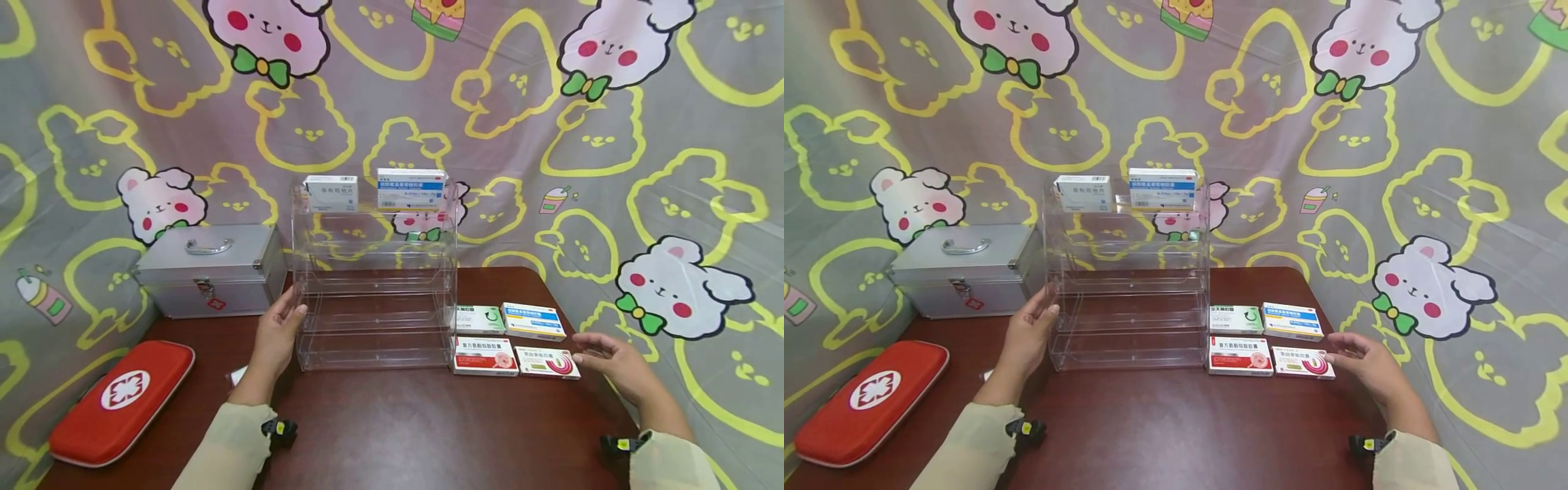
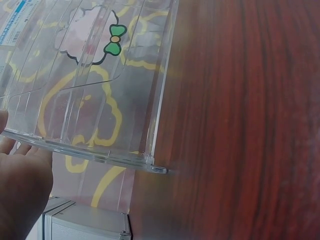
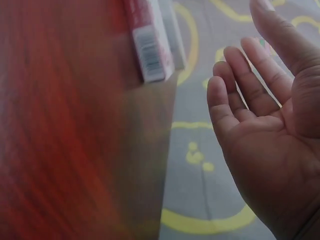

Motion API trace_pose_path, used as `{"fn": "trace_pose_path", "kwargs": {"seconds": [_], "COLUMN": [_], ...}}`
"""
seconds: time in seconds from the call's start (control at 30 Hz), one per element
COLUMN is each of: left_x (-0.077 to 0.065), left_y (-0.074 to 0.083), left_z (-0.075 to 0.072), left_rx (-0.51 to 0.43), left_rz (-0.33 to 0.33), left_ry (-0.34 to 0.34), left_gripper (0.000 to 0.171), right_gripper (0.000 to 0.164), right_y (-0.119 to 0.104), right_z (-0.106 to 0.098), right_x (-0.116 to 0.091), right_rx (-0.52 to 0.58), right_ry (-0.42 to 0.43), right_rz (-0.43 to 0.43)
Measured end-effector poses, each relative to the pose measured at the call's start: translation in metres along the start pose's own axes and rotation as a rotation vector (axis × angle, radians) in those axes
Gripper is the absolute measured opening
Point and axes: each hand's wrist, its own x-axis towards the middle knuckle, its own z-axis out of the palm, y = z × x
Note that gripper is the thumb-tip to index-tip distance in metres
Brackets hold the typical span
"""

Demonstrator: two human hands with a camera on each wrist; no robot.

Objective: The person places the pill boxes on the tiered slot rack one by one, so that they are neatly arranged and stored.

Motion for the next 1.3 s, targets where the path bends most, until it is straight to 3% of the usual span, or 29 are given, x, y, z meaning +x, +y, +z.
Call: {"fn": "trace_pose_path", "kwargs": {"seconds": [0.17, 0.33, 0.6, 0.83, 1.3], "left_x": [-0.002, -0.002, -0.001, 0.0, -0.003], "left_y": [0.003, 0.004, 0.004, 0.004, 0.007], "left_z": [0.0, 0.0, 0.0, 0.0, 0.001], "left_rx": [0.0, 0.009, -0.002, -0.014, -0.003], "left_rz": [-0.008, -0.012, -0.017, -0.021, -0.008], "left_ry": [0.001, 0.001, 0.005, 0.006, 0.004], "left_gripper": [0.061, 0.061, 0.061, 0.061, 0.061], "right_gripper": [0.073, 0.074, 0.078, 0.077, 0.073], "right_y": [0.012, 0.02, 0.016, 0.019, 0.015], "right_z": [0.001, 0.007, 0.015, 0.017, 0.016], "right_x": [0.002, 0.004, 0.007, 0.013, 0.015], "right_rx": [0.02, -0.007, -0.072, -0.113, -0.121], "right_ry": [-0.04, -0.04, -0.055, -0.1, -0.078], "right_rz": [0.049, 0.036, -0.021, -0.011, 0.009]}}
